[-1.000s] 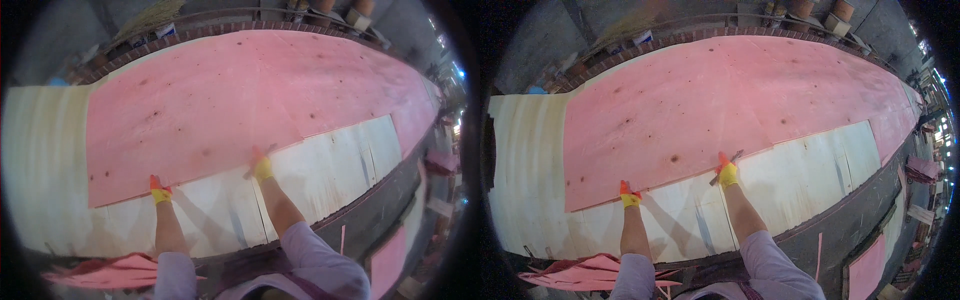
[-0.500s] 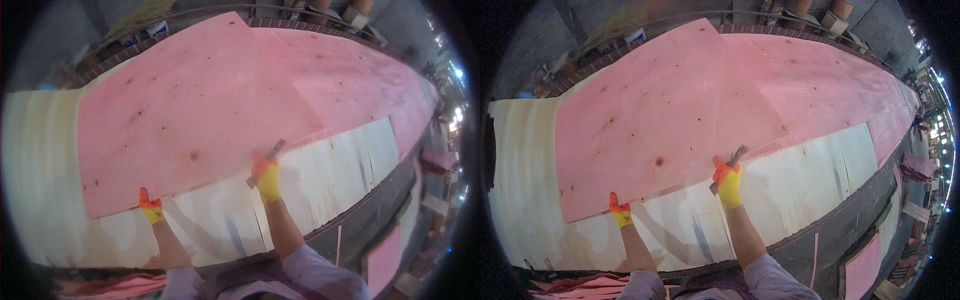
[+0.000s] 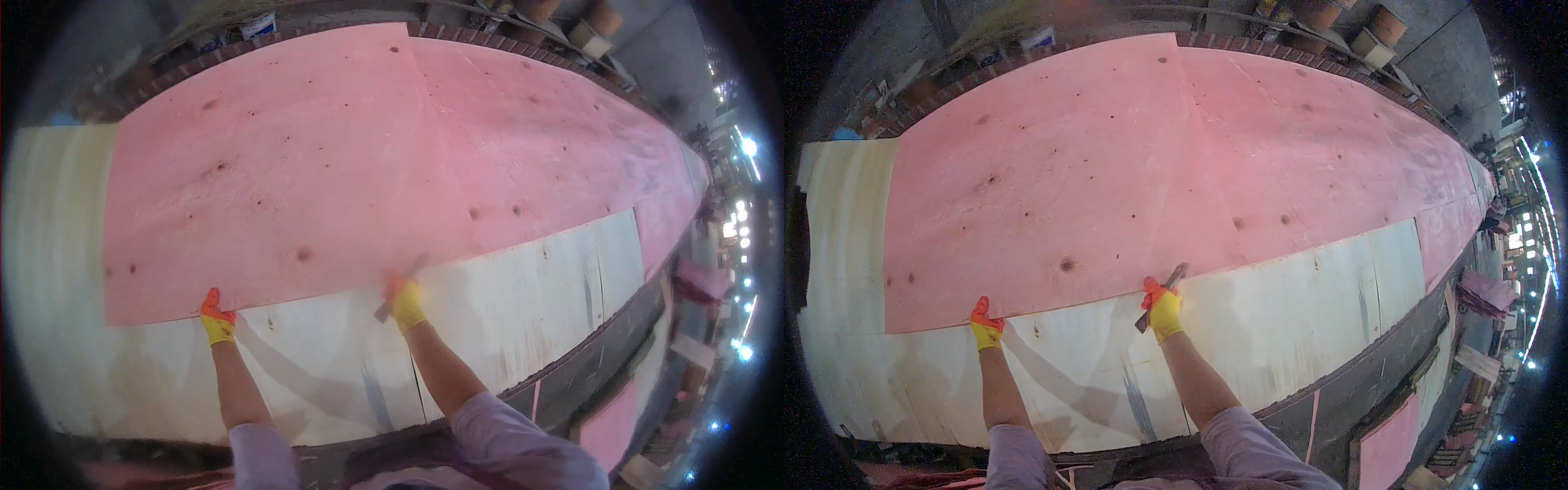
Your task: Trimming and organizing thin sheets of wood veneer on a long worktable in a factory setting.
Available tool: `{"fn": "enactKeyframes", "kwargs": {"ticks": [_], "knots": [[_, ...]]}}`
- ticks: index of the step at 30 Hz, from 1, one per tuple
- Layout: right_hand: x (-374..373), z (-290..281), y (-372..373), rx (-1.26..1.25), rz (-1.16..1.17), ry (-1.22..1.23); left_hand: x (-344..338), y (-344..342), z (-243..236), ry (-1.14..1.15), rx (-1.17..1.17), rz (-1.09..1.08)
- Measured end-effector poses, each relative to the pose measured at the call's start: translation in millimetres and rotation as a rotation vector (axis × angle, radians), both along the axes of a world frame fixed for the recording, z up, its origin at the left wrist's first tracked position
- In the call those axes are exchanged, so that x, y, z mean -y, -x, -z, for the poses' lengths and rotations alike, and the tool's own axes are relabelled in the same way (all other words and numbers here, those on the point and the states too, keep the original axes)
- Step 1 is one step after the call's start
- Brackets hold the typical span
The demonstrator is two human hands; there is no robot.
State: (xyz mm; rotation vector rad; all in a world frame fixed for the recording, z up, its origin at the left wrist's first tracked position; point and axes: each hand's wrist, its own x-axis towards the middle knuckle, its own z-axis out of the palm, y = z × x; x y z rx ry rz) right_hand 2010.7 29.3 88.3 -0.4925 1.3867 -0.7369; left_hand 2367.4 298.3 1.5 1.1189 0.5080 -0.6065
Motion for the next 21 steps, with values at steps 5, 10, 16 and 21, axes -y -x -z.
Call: {"fn": "enactKeyframes", "kwargs": {"ticks": [5, 10, 16, 21], "knots": [[-10, 17, 0, 0.176, -0.064, 0.001, -2, 0, -24, 0.005, 0.024, -0.062], [-6, 43, 20, 0.385, -0.083, 0.004, -11, -6, 37, 0.008, 0.149, -0.066], [2, 48, 26, 0.148, -0.138, -0.023, 0, 15, 62, 0.075, 0.176, -0.321], [-10, 49, 3, 0.340, -0.365, 0.015, -40, -4, 78, -0.523, 0.727, -0.166]]}}
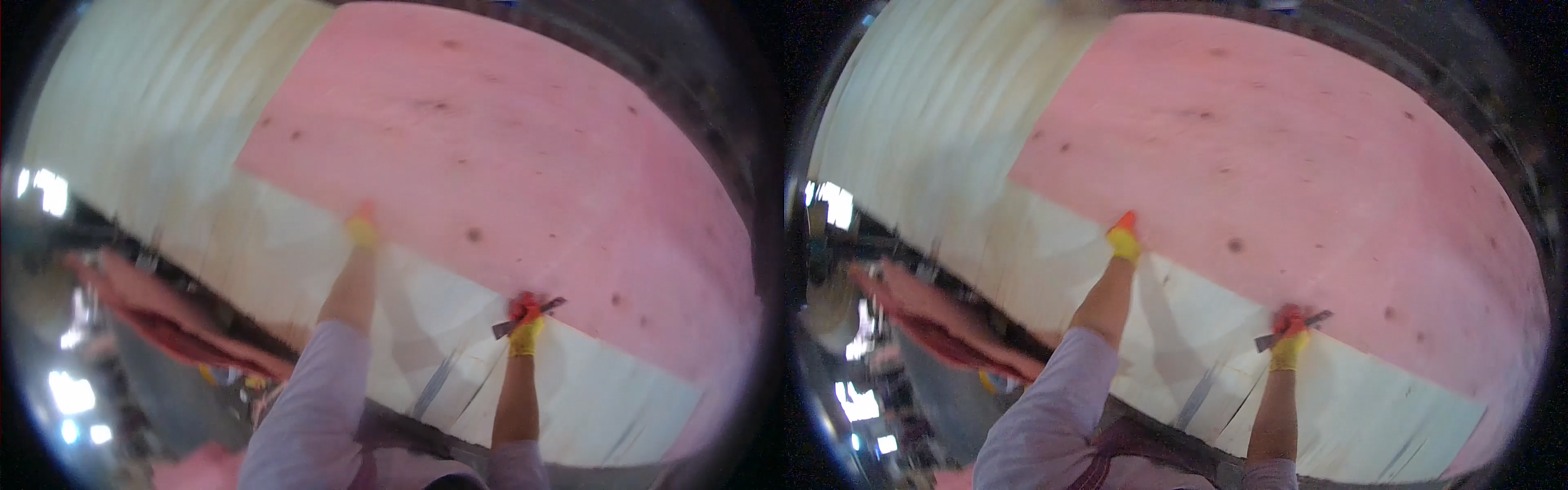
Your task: Trimming and organizing thin sheets of wood veneer on a long worktable in a factory setting.
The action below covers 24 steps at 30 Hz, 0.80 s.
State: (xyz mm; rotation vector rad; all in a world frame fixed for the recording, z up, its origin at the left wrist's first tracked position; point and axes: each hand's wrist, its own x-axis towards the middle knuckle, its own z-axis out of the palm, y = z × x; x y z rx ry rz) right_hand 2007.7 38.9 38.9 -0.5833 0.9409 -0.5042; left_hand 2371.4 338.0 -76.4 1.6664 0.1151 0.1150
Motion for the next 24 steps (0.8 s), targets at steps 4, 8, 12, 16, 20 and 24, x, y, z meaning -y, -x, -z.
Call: {"fn": "enactKeyframes", "kwargs": {"ticks": [4, 8, 12, 16, 20, 24], "knots": [[8, -17, 13, 0.038, -0.064, -0.095, 72, 20, -60, -0.654, -0.018, -0.019], [6, -7, 4, -0.221, 0.047, -0.028, 64, 17, -116, -0.387, -0.243, -0.329], [7, -12, 12, -0.246, 0.034, 0.034, 66, 71, -190, -0.550, -0.666, -0.139], [-6, -31, 6, -0.242, 0.061, 0.079, 54, 175, -203, -0.578, -0.237, -0.087], [20, 17, 31, -0.119, -0.006, 0.088, 14, 299, -212, -0.937, -0.137, 0.235], [5, 5, 15, -0.033, -0.113, 0.085, -45, 352, -248, -1.301, -0.525, 0.552]]}}
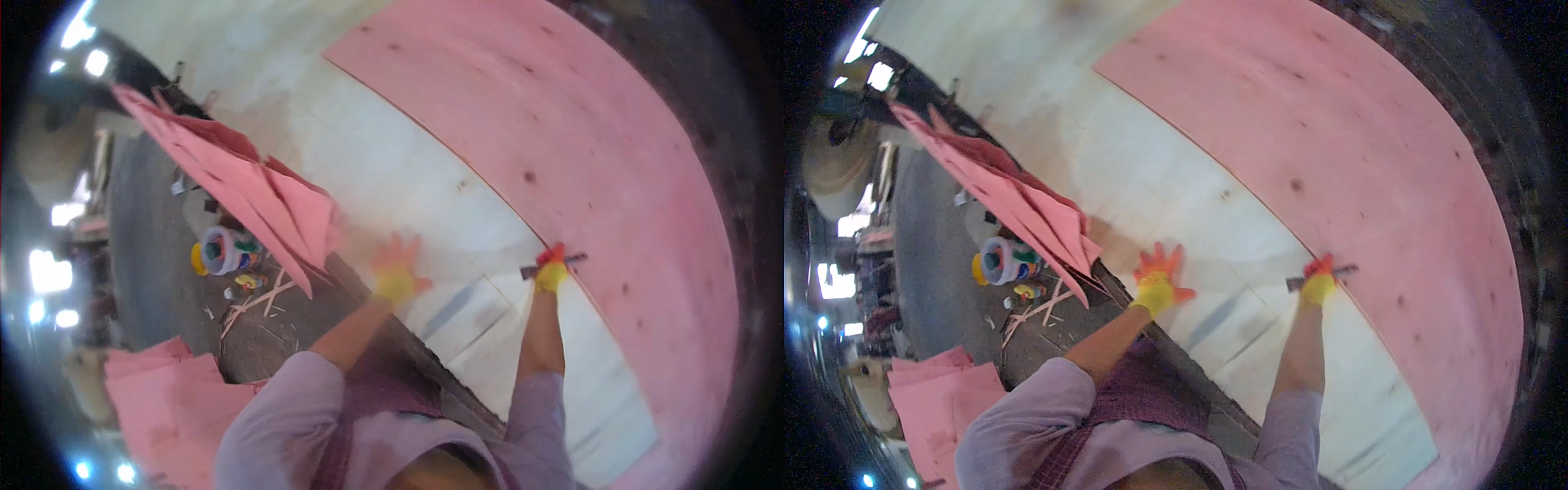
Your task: Trimming and organizing thin sheets of wood veneer on a long worktable in a factory setting.
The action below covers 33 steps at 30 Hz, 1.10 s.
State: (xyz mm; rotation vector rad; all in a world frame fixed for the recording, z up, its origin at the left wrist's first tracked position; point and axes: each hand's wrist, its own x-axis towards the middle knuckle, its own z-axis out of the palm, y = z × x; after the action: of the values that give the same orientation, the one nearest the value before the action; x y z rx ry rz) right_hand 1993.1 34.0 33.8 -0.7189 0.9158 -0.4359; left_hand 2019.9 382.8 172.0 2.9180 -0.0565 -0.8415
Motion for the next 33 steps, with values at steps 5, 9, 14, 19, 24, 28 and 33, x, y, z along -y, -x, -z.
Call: {"fn": "enactKeyframes", "kwargs": {"ticks": [5, 9, 14, 19, 24, 28, 33], "knots": [[6, -33, 13, -0.192, -0.233, 0.051, 4, -12, -1, -0.140, -0.090, 0.162], [-24, -66, 82, -0.470, -0.524, 0.187, 17, -21, -9, -0.180, -0.179, 0.164], [-133, -54, 222, 0.019, -0.129, -0.129, 25, -16, -15, -0.202, -0.178, 0.182], [-305, -103, 390, 0.178, 0.501, -0.077, 25, 7, 18, -0.282, -0.118, 0.300], [-501, -151, 509, 0.049, 1.036, 0.128, -13, -38, 75, -0.202, 0.012, 0.686], [-673, -155, 570, -0.147, 1.451, 0.193, 16, -57, 111, 0.033, -0.019, 0.859], [-815, -221, 579, -0.516, 1.910, 0.096, 31, 22, 142, 0.473, -0.666, 0.509]]}}
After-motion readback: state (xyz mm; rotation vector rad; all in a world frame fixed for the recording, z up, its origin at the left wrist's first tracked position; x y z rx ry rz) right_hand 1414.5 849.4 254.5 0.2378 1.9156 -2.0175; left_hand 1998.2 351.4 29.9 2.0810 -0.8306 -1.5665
